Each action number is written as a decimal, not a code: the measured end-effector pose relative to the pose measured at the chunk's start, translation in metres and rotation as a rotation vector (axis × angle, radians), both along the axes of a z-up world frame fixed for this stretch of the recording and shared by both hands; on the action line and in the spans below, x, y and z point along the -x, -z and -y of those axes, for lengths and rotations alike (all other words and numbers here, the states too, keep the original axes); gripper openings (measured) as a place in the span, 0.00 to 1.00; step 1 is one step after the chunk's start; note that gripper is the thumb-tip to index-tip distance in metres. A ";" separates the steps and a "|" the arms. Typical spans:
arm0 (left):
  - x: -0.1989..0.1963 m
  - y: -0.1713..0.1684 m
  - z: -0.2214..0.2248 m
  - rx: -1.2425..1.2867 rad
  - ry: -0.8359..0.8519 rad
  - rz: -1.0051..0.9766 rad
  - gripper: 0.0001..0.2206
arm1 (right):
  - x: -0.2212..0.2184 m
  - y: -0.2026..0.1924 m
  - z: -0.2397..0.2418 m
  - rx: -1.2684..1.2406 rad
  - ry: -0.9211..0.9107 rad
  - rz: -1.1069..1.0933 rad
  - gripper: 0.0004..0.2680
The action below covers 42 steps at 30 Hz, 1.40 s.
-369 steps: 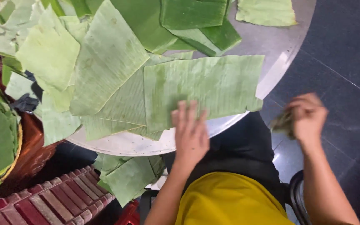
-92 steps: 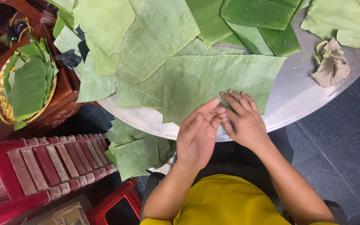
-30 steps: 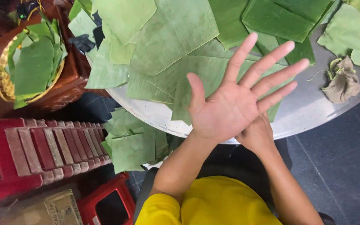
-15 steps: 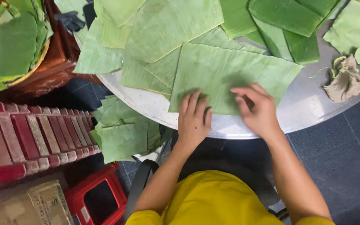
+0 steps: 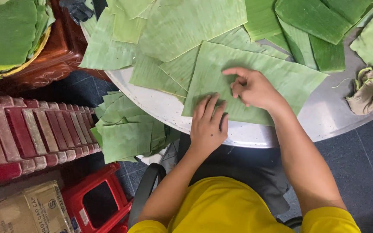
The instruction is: Wiping and cleaning banana leaves with a cloth on a table.
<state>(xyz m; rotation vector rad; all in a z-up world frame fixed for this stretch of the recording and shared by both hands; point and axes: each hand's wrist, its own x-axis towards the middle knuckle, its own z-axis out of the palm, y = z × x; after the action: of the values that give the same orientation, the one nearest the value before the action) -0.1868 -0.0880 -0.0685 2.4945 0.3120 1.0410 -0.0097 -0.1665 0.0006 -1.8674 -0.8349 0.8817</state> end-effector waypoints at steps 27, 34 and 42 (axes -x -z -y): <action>-0.001 0.001 0.001 -0.034 0.008 0.014 0.12 | 0.083 -0.050 0.045 -1.172 -0.167 -1.111 0.04; 0.018 -0.002 0.000 -0.030 0.078 0.093 0.08 | 0.037 -0.032 0.107 -0.784 0.343 0.291 0.03; 0.042 -0.002 0.005 -0.017 0.245 0.095 0.09 | -0.074 0.072 0.254 0.205 0.555 1.455 0.16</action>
<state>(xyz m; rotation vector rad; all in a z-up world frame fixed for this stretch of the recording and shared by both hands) -0.2289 -0.0935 -0.0663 2.4129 -0.0313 1.0585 0.0640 -0.4208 -0.0716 -2.6125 -0.8989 -0.9423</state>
